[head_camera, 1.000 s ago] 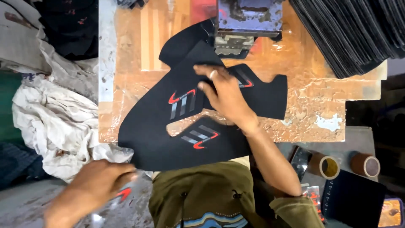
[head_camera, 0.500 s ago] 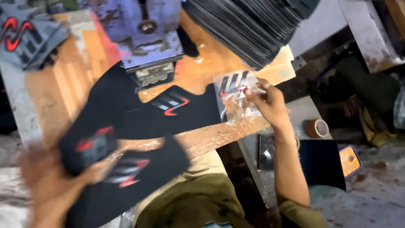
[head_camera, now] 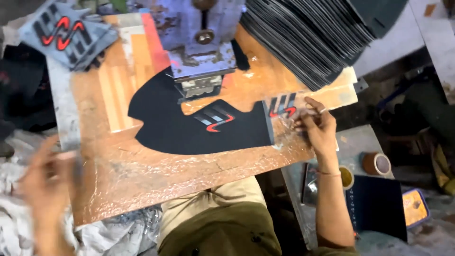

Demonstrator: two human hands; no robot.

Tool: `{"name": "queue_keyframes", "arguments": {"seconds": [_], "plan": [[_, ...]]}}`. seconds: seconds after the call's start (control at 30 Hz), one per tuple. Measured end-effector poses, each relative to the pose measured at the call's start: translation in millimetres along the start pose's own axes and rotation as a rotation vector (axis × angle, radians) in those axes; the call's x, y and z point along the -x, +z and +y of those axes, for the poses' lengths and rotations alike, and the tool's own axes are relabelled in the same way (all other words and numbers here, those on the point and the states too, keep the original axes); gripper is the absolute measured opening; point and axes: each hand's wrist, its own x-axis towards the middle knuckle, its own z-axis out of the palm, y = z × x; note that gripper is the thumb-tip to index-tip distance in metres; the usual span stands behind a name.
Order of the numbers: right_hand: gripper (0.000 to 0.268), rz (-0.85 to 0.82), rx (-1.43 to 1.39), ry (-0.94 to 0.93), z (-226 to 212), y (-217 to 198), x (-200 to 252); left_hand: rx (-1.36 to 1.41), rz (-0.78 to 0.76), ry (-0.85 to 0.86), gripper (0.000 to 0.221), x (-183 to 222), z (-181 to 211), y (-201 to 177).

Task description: Operating a manual stamping machine to apply logos onto shoe upper material components.

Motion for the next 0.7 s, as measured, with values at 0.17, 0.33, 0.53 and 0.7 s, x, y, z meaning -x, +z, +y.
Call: {"name": "queue_keyframes", "arguments": {"seconds": [0.17, 0.33, 0.53, 0.7], "plan": [[0.045, -0.128, 0.141, 0.104, -29.0, -14.5, -7.7, 0.001, -0.179, -0.039, 0.064, -37.3, 207.8, 25.6], [0.050, -0.005, 1.268, -0.532, -81.7, 23.9, -7.5, -0.028, -0.067, 0.220, 0.070, -103.4, 192.7, 70.5], [0.022, -0.050, 0.875, -0.644, -44.9, 59.0, 29.4, 0.012, -0.258, -0.051, 0.045, -190.9, 178.9, 150.9], [0.012, 0.093, 0.778, -0.542, -71.1, 46.9, 27.3, -0.060, -0.313, -0.056, 0.036, -194.6, 180.4, 179.2]]}}
